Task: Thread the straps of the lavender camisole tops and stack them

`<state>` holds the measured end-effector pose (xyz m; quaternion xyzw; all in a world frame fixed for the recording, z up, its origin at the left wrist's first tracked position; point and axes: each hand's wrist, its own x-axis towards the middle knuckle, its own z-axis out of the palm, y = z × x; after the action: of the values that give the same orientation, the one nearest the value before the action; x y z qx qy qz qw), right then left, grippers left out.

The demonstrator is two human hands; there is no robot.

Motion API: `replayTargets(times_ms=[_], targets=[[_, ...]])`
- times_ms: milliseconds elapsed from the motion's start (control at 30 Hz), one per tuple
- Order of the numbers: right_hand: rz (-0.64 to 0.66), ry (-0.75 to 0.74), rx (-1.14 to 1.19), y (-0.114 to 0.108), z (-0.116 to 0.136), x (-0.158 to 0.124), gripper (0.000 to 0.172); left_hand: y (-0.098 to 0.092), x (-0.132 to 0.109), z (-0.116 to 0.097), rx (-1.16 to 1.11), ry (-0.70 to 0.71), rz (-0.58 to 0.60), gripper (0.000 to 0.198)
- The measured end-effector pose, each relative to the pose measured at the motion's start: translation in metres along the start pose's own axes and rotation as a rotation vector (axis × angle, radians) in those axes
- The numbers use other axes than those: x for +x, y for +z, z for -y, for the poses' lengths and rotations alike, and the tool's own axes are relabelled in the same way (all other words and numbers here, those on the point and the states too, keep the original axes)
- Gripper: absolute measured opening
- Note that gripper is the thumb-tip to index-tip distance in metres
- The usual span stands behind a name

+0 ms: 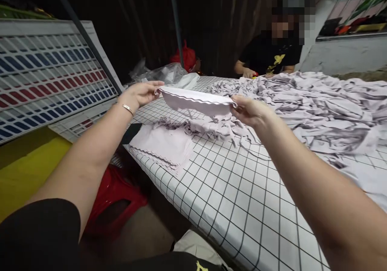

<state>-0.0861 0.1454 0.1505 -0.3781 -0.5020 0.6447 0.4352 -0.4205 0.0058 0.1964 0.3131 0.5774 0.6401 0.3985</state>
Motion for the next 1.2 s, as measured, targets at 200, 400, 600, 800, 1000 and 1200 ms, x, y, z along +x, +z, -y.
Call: replayTargets(times_ms=[200,400,600,800,1000,1200], targets=[[0.295,0.298,0.071,0.104,-0.074,-0.021,0.013,-0.134,0.01,0.033,0.25,-0.204,-0.12,0.048],[0.371,0.479,-0.067,0.128,-0.169,-0.081,0.019,-0.199,-0.043,0.131,0.254,-0.438,-0.076,0.051],[0.385,0.364,-0.102,0.115,-0.18,-0.099,0.019,-0.198,-0.058,0.139,0.268,-0.35,-0.024,0.061],[0.466,0.083,-0.573,0.103,-0.202,-0.103,0.025,-0.189,-0.058,0.136,0.928,-0.187,-0.183,0.054],[0.455,-0.164,-0.639,0.074,-0.193,-0.117,0.021,-0.058,0.001,0.126,1.117,0.318,-0.192,0.02],[0.383,-0.152,-0.609,0.008,-0.168,-0.125,0.02,0.115,0.056,0.167,0.921,0.245,0.5,0.014]])
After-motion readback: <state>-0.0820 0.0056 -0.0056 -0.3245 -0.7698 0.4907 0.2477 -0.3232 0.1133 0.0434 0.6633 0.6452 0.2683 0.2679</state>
